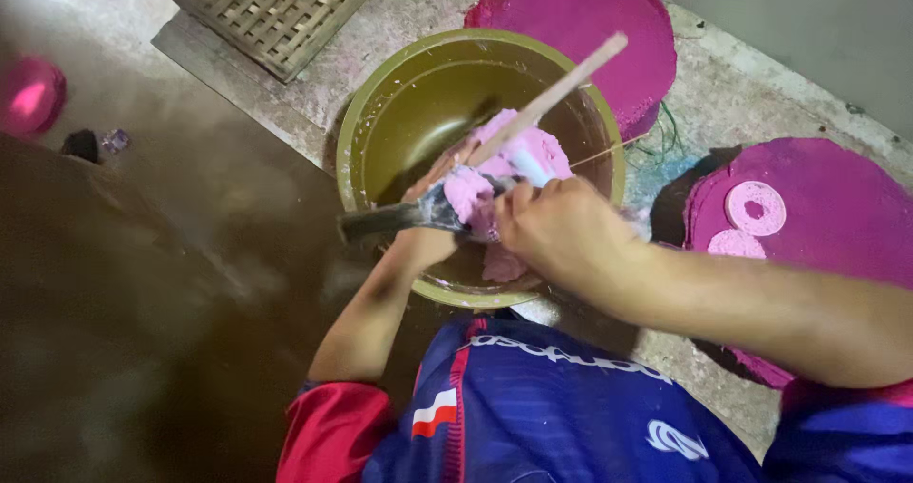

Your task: The person scoops pink foam paste from a large bowl into a handheld applicator gun, then extrudes round foam discs onto round magenta boards, placing each disc inside a ring guide and setting filled boards aside. The person repeats the filling and dispensing cycle across several boards.

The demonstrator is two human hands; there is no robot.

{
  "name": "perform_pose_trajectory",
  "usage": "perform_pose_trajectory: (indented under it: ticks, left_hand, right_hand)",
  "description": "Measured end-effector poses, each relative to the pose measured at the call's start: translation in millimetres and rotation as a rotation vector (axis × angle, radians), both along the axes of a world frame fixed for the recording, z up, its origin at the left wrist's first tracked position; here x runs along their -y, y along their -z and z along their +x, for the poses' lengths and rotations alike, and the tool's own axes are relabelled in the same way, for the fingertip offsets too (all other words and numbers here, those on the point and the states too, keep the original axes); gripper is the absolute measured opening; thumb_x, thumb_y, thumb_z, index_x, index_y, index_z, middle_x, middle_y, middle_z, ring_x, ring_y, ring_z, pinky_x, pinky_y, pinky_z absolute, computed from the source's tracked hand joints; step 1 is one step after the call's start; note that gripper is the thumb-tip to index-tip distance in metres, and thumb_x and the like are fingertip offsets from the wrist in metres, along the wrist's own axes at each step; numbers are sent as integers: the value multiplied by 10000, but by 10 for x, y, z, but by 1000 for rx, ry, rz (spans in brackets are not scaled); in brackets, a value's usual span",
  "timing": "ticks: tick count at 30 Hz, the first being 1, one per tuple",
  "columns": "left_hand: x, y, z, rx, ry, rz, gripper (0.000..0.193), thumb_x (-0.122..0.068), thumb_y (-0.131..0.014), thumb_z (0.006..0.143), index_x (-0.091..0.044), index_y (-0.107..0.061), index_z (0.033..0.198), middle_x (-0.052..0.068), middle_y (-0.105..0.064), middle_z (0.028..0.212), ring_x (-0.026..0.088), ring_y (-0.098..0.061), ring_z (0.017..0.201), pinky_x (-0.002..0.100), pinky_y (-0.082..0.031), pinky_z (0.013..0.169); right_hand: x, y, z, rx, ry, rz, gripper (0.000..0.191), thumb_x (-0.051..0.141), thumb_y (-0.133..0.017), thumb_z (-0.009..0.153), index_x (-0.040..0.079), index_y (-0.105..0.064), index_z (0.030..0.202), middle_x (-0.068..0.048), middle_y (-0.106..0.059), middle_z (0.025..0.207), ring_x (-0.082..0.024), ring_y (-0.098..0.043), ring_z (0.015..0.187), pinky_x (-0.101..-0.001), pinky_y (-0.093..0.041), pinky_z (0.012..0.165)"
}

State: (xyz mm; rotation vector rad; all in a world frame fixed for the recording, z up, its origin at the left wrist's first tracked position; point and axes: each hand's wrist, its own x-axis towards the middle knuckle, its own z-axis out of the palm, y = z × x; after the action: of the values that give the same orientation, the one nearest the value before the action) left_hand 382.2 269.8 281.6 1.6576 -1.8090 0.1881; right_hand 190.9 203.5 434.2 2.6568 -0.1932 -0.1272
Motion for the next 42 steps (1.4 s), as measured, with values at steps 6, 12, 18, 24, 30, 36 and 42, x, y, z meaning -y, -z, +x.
perform_pose_trajectory:
  ticks: [6,12,18,24,30,36,42]
  left_hand:
    - [-49,146,308,-377,-226,114,293,-160,-739,864,-134,-669,1147,137,-621,1301,302,-650,1122,382,-565,911]
    - [177,85,183,49,-469,82,427,-234,-714,883,-96,-602,1272,187,-501,1411,357,-576,1210,411,-554,943]
    - [264,-20,348,-79,-556,162,575,-308,-689,902,-59,-536,1398,237,-380,1521,411,-503,1298,441,-543,975]
    - [304,-184,178,340,-563,124,728,-382,-664,921,-21,-469,1523,287,-259,1631,466,-429,1386,470,-532,1008]
    - [330,-49,328,-30,-488,240,604,-270,-680,876,-28,-508,1402,271,-347,1465,413,-474,1196,426,-533,877]
    - [418,116,796,-1386,-243,-5,384,-65,-683,879,-26,-568,1243,132,-566,1137,244,-579,880,364,-526,700]
    - [-27,-63,-313,-1650,482,238,306,-24,-670,868,-60,-583,1159,71,-647,1021,176,-624,766,326,-538,638]
  right_hand:
    - [149,1,-466,322,119,340,298,143,-655,833,113,-696,1127,-79,-700,894,-257,-705,714,-370,-551,556]
    - [197,635,-202,731,119,1023,507,72,-669,872,10,-600,1371,-248,-709,1144,-382,-713,1027,-435,-561,873]
    - [58,1435,-356,712,217,1244,394,55,-626,952,-10,-621,1341,-276,-712,1105,-379,-750,979,-383,-578,854]
    - [460,1355,-293,848,249,1180,336,57,-614,987,-40,-617,1309,-286,-714,1128,-365,-771,983,-398,-578,867]
    - [232,1599,-282,789,255,1120,372,51,-628,967,-31,-625,1330,-305,-705,1048,-409,-735,930,-411,-572,811]
    - [356,1727,-335,564,270,1330,525,80,-596,938,12,-498,1449,-293,-698,1099,-354,-739,959,-409,-554,869]
    - [494,1538,-647,998,6,1264,834,482,-528,1124,12,-99,1662,-250,-295,1660,-390,-446,1523,-446,-428,1197]
